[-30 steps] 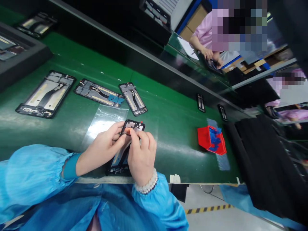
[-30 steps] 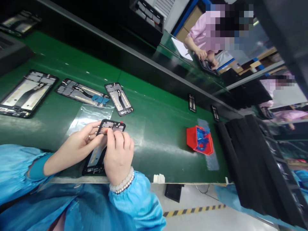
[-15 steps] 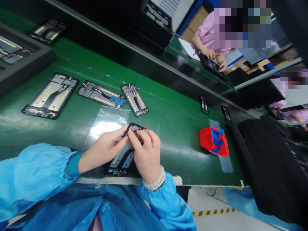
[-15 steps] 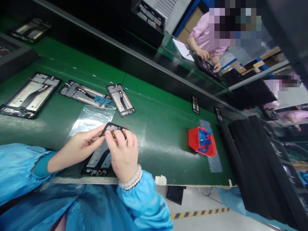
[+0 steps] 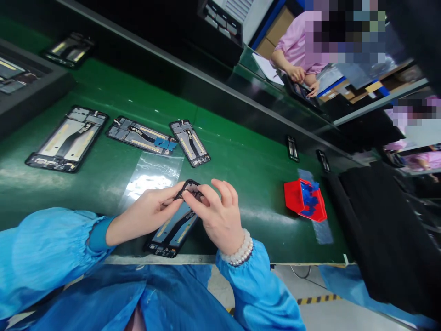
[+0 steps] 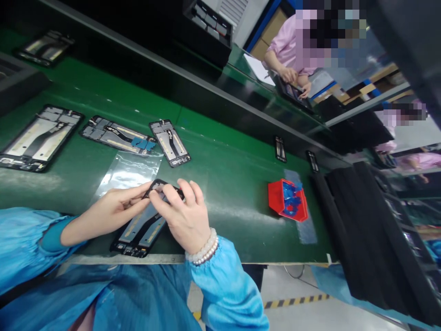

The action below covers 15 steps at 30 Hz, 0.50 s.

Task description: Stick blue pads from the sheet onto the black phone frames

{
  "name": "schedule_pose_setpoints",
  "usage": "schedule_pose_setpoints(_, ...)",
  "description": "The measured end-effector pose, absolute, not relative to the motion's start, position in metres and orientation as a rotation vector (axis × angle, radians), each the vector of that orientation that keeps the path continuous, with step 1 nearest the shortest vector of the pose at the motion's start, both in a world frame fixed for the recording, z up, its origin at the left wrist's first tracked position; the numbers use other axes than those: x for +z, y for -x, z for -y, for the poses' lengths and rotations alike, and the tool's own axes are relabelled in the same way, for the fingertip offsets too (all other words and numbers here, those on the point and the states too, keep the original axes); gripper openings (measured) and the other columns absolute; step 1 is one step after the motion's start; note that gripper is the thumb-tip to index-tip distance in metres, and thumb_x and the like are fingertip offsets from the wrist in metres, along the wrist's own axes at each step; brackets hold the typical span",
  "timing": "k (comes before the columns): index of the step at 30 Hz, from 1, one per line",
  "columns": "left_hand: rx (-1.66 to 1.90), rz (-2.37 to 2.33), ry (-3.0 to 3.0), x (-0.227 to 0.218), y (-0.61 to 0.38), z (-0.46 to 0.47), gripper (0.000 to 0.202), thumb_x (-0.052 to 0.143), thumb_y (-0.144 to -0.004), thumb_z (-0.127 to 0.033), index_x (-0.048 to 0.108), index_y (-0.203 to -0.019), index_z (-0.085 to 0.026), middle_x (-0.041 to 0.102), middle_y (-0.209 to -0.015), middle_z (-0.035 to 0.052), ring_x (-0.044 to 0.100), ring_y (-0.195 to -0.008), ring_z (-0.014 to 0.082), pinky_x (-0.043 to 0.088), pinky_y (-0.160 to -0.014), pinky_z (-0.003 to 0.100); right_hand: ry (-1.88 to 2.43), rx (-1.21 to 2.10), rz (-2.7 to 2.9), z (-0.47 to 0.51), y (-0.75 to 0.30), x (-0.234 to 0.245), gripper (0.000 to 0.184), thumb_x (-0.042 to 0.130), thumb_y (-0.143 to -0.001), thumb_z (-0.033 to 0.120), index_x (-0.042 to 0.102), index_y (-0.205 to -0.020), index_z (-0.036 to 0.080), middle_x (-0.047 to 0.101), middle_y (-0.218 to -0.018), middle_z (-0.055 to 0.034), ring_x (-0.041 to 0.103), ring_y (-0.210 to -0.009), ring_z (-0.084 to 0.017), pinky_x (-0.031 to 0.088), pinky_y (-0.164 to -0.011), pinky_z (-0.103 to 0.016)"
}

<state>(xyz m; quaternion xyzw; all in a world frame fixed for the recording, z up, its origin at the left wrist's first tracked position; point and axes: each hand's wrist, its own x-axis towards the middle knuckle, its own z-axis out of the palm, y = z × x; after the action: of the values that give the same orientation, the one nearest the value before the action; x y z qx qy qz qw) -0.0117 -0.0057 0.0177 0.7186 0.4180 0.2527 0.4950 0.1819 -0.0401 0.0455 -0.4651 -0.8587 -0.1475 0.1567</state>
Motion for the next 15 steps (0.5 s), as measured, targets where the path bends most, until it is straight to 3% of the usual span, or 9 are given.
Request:
schedule_pose_setpoints(3,0.603,-0.973,-1.679,0.015,0.011,0.005,0.041,0.048,-0.087,-0.035,0.056,-0.124,-0.019,0.052,-0.057,-0.0051,0.047,-0.049,0.0108,0.039,-0.046,0.02,1.271,-0.244,2.464,0.041,-0.183,0.045,0.036,0.055,-0.084,0.01,0.06,-0.112,0.032,0.055,-0.111,-0.0026,0.037,-0.118,-0.021,0.036,-0.102,-0.04)
schedule_pose_setpoints(5,0.651,-0.949,-1.538,0.014,0.009,0.003,0.043,0.052,-0.085,-0.039,0.056,-0.123,-0.019,0.066,-0.073,0.0,0.062,-0.065,0.0154,0.05,-0.058,0.023,1.271,-0.12,2.351,0.043,-0.186,0.049,0.038,0.051,-0.085,0.007,0.061,-0.109,0.034,0.053,-0.111,-0.0021,0.04,-0.117,-0.02,0.039,-0.101,-0.041)
schedule_pose_setpoints(7,0.728,-0.954,-1.352,0.017,0.007,0.0,0.049,0.057,-0.081,-0.043,0.054,-0.123,-0.017,0.071,-0.094,0.0064,0.066,-0.085,0.0213,0.054,-0.073,0.03,1.378,0.081,2.112,0.048,-0.189,0.05,0.036,0.048,-0.087,0.01,0.058,-0.114,0.033,0.051,-0.113,-0.0041,0.047,-0.112,-0.019,0.044,-0.096,-0.04)
schedule_pose_setpoints(9,0.793,-0.961,-1.205,0.023,0.006,-0.005,0.052,0.061,-0.078,-0.045,0.052,-0.119,-0.016,0.07,-0.103,0.0104,0.066,-0.093,0.0243,0.054,-0.079,0.035,1.489,0.463,1.883,0.056,-0.189,0.045,0.039,0.05,-0.088,0.021,0.046,-0.127,0.027,0.052,-0.114,-0.0074,0.057,-0.097,-0.016,0.051,-0.083,-0.035)
schedule_pose_setpoints(11,0.834,-0.96,-1.124,0.029,0.007,-0.01,0.049,0.063,-0.076,-0.045,0.051,-0.114,-0.016,0.071,-0.101,0.0103,0.067,-0.09,0.0243,0.055,-0.077,0.036,1.507,0.979,1.761,0.064,-0.185,0.034,0.046,0.052,-0.088,0.032,0.037,-0.13,0.022,0.059,-0.106,-0.0073,0.062,-0.079,-0.013,0.053,-0.069,-0.028)
schedule_pose_setpoints(13,0.86,-0.971,-1.09,0.032,0.008,-0.015,0.044,0.063,-0.076,-0.044,0.052,-0.109,-0.018,0.072,-0.092,0.007,0.068,-0.084,0.0229,0.056,-0.072,0.034,1.481,1.418,1.67,0.07,-0.181,0.023,0.037,0.048,-0.09,0.037,0.04,-0.123,0.022,0.064,-0.092,-0.0028,0.063,-0.067,-0.011,0.052,-0.058,-0.023)
schedule_pose_setpoints(15,0.892,-1.023,-1.088,0.033,0.009,-0.019,0.037,0.06,-0.077,-0.042,0.053,-0.104,-0.018,0.07,-0.085,0.0043,0.067,-0.08,0.0215,0.055,-0.069,0.031,1.526,1.584,1.631,0.071,-0.178,0.018,0.025,0.042,-0.092,0.038,0.044,-0.11,0.022,0.063,-0.08,0.0007,0.062,-0.06,-0.01,0.049,-0.053,-0.02)
